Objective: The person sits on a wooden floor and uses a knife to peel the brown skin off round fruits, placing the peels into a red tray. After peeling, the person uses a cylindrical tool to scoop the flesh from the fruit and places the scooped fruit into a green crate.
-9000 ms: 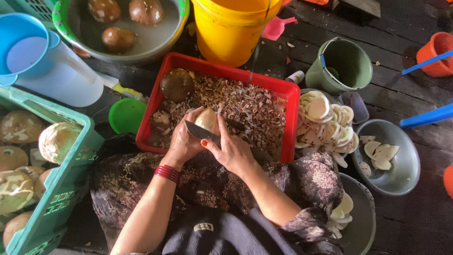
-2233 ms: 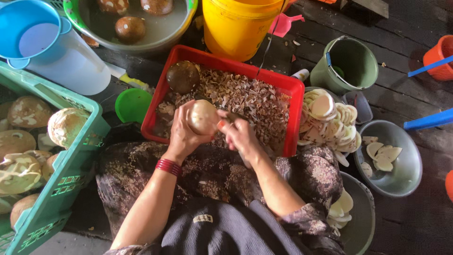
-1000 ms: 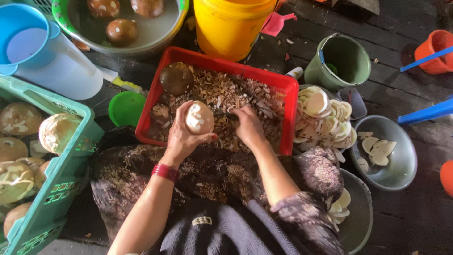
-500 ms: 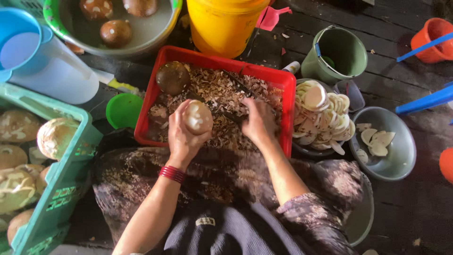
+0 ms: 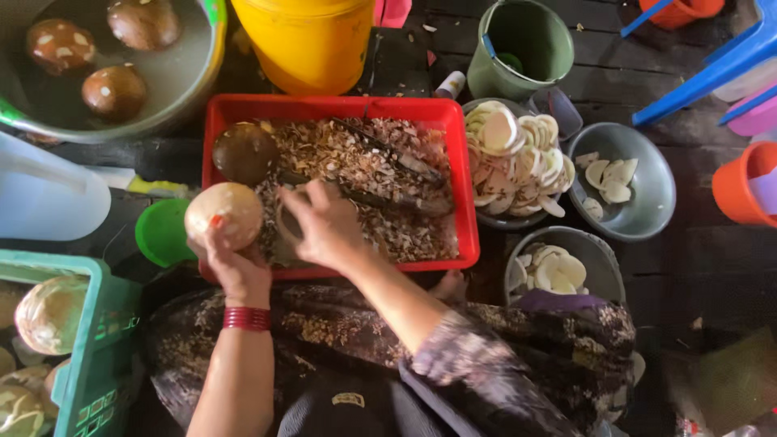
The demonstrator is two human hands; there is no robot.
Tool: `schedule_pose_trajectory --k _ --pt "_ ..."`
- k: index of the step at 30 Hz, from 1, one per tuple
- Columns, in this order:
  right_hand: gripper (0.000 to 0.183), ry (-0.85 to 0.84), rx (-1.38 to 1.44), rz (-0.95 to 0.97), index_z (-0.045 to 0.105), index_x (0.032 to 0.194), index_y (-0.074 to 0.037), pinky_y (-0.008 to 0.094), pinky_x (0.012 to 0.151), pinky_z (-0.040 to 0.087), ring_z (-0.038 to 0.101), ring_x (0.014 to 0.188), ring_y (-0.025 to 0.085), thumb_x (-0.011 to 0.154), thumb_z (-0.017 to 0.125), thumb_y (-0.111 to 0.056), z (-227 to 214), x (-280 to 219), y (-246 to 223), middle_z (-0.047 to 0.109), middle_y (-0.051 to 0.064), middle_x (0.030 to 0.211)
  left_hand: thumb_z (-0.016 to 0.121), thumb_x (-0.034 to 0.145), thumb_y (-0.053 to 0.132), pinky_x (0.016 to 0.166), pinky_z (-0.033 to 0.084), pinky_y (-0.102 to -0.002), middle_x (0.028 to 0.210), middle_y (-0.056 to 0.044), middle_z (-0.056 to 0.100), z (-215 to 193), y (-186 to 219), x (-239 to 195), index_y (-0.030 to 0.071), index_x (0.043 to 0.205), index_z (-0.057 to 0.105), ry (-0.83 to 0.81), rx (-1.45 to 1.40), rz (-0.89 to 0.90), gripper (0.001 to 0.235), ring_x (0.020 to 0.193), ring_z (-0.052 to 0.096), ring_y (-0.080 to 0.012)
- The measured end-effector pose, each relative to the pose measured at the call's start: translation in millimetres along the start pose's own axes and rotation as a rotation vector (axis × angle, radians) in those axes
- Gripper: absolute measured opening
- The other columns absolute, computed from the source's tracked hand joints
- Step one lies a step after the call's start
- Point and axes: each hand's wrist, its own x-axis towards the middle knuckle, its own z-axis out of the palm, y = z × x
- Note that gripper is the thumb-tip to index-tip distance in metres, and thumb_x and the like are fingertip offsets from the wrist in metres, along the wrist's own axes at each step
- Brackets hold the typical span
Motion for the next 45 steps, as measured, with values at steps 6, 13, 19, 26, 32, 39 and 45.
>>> schedule_pose_trajectory --k 6,13,19,26,32,39,45 --pt "0.093 -0.027 -0.105 0.185 0.056 0.143 -0.032 0.048 0.082 0.057 0.052 0.119 0.036 0.060 0.097 -0.028 -89 -65 68 0.047 0.016 0.136 0.071 0.085 0.031 0.094 0.053 -0.046 0.142 -0.013 0.048 22 -9 -10 0.020 0.144 0.033 -0.094 0.069 0.164 0.071 0.128 0.055 -0.0301" --pt "0.088 0.067 -0.137 0.236 0.058 0.144 -0.030 0.052 0.102 0.053 0.053 0.122 0.036 0.062 0.092 -0.028 -41 -117 145 0.045 0.016 0.134 0.074 0.086 0.032 0.104 0.047 -0.050 0.142 -0.014 0.052 23 -6 -21 0.018 0.145 0.036 0.000 0.145 0.222 0.071 0.132 0.052 -0.0296" --pt "0.090 0.148 -0.054 0.232 0.057 0.144 -0.029 0.058 0.099 0.051 0.050 0.123 0.040 0.062 0.095 -0.029 -10 -91 134 0.042 0.021 0.136 0.068 0.093 0.044 0.110 0.039 -0.049 0.149 -0.008 0.051 3 -18 -7 0.010 0.146 0.049 0.160 0.202 0.094 0.066 0.135 0.049 -0.0241" --pt "0.093 0.094 0.025 0.230 0.052 0.143 -0.023 0.056 0.096 0.057 0.051 0.126 0.039 0.060 0.094 -0.025 2 -68 112 0.046 0.020 0.135 0.084 0.078 0.027 0.109 0.051 -0.046 0.140 -0.009 0.044 29 0 -13 0.016 0.142 0.038 0.168 0.479 0.469 0.080 0.131 0.052 -0.0266" --pt "0.091 0.083 0.024 0.123 0.052 0.142 -0.017 0.058 0.087 0.059 0.048 0.125 0.046 0.063 0.096 -0.025 40 -41 79 0.039 0.026 0.139 0.088 0.081 0.018 0.115 0.049 -0.042 0.144 -0.013 0.047 43 15 4 0.013 0.146 0.041 0.192 0.473 0.607 0.081 0.133 0.053 -0.0286" --pt "0.083 -0.134 0.010 0.237 0.046 0.144 -0.017 0.057 0.083 0.060 0.045 0.125 0.048 0.076 0.091 -0.035 37 8 40 0.033 0.026 0.138 0.083 0.079 0.017 0.105 0.056 -0.042 0.142 -0.010 0.048 37 21 -10 0.014 0.143 0.044 0.160 0.388 0.507 0.076 0.129 0.056 -0.0268" --pt "0.090 -0.263 0.029 0.233 0.036 0.153 -0.017 0.049 0.080 0.060 0.046 0.125 0.043 0.080 0.085 -0.036 10 -10 43 0.027 0.025 0.148 0.085 0.078 0.016 0.106 0.053 -0.044 0.145 -0.011 0.049 43 16 -17 0.015 0.143 0.046 0.079 0.323 0.445 0.076 0.131 0.055 -0.0276"
